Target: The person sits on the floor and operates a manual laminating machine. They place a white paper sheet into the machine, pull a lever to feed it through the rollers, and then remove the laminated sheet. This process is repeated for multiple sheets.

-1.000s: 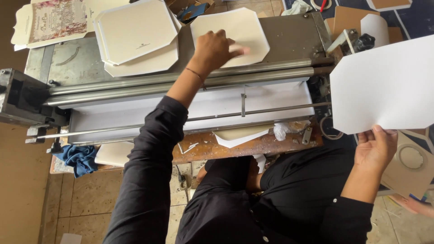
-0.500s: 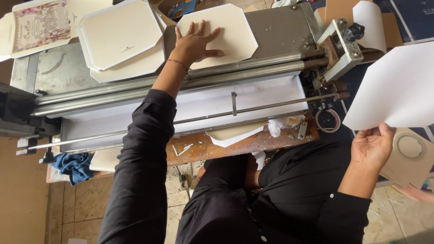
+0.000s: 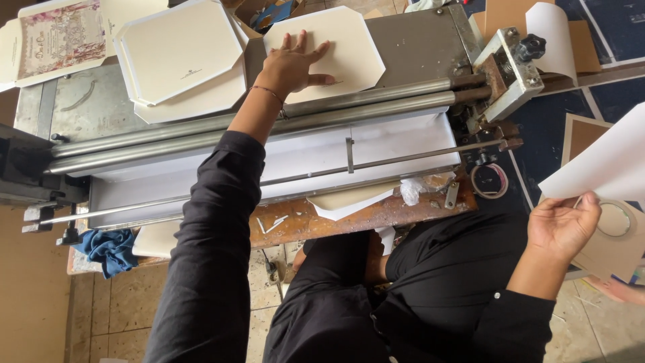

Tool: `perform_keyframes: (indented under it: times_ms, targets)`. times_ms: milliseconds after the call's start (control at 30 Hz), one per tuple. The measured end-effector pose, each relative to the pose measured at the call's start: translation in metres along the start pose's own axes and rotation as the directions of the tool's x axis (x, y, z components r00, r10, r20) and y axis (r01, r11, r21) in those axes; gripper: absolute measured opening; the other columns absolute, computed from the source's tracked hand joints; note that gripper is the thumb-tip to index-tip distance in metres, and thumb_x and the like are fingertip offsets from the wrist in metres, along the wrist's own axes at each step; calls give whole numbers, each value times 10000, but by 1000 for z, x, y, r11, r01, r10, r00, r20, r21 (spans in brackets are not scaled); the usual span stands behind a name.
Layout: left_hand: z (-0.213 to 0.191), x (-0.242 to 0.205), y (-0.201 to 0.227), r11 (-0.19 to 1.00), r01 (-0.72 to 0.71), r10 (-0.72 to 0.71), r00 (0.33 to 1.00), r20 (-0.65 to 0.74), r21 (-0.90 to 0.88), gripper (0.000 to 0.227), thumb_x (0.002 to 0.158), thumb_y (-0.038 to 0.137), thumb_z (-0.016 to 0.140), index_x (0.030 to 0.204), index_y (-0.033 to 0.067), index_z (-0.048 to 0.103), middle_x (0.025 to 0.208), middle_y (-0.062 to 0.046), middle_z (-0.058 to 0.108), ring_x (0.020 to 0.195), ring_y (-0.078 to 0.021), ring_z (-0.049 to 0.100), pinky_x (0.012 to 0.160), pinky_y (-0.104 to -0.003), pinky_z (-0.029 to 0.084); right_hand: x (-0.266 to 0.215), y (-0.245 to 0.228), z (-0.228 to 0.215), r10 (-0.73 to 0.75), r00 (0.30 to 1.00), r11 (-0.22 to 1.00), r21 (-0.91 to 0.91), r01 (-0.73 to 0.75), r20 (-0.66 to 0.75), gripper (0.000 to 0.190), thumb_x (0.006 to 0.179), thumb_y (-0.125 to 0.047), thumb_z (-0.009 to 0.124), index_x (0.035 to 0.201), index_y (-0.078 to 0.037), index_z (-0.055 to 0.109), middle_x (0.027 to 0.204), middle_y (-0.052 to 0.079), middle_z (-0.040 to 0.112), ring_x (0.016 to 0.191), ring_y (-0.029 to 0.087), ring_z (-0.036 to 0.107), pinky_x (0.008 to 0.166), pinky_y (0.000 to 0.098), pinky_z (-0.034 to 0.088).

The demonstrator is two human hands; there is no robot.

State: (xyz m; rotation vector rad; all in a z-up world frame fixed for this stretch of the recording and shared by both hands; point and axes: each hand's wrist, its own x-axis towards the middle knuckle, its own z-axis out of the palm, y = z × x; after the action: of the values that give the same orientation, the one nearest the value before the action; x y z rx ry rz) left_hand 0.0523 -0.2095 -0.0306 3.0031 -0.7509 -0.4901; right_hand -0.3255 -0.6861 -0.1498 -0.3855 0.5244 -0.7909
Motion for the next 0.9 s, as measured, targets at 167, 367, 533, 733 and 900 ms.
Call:
perform_keyframes:
  times_ms: [167, 367, 533, 733, 900]
  targets:
    - [3, 2, -1, 1000, -10, 10, 1000, -10, 20, 979, 943, 902, 408, 1757, 452, 102, 1828, -168, -9, 1656, -492, 22, 1222, -670, 311, -2, 0, -1, -18, 1000, 999, -26, 19, 6, 489, 849, -113, 902, 1325, -109, 788, 1246, 31, 862, 1160, 153, 838, 756, 208, 681]
    - [-6, -2, 4, 999, 42, -44, 997, 63, 24, 996, 933, 913, 395, 1754, 477, 40, 1838, -116, -68, 1675, -443, -19, 1233, -659, 317, -2, 2, 2, -35, 999, 999, -26, 35, -15, 491, 833, -121, 909, 1311, -110, 800, 1246, 29, 862, 1184, 150, 837, 811, 213, 694]
    - [-3, 0, 2, 999, 21, -23, 999, 31, 42, 990, 935, 916, 392, 1755, 473, 59, 1834, -142, -43, 1663, -469, 0, 1215, -666, 337, -1, 2, 2, -33, 999, 999, 1, 33, 7, 597, 809, -97, 919, 1385, -80, 766, 1273, 62, 853, 1218, 181, 832, 826, 234, 711]
    - [4, 5, -2, 999, -5, 6, 1000, -12, 54, 974, 948, 910, 388, 1756, 457, 88, 1827, -168, -4, 1653, -491, 38, 1199, -667, 354, -1, 4, 3, -60, 998, 998, 12, 60, -14, 573, 819, -81, 924, 1369, -70, 766, 1285, 67, 850, 1233, 174, 827, 854, 238, 724]
    - [6, 6, -4, 999, -10, 11, 1000, -23, 36, 1004, 930, 922, 396, 1759, 437, 103, 1827, -171, 7, 1653, -491, 37, 1204, -662, 336, 14, 6, 24, -178, 973, 984, -29, 176, -146, 507, 820, -21, 898, 1308, -46, 761, 1313, 138, 844, 1233, 221, 831, 874, 261, 727]
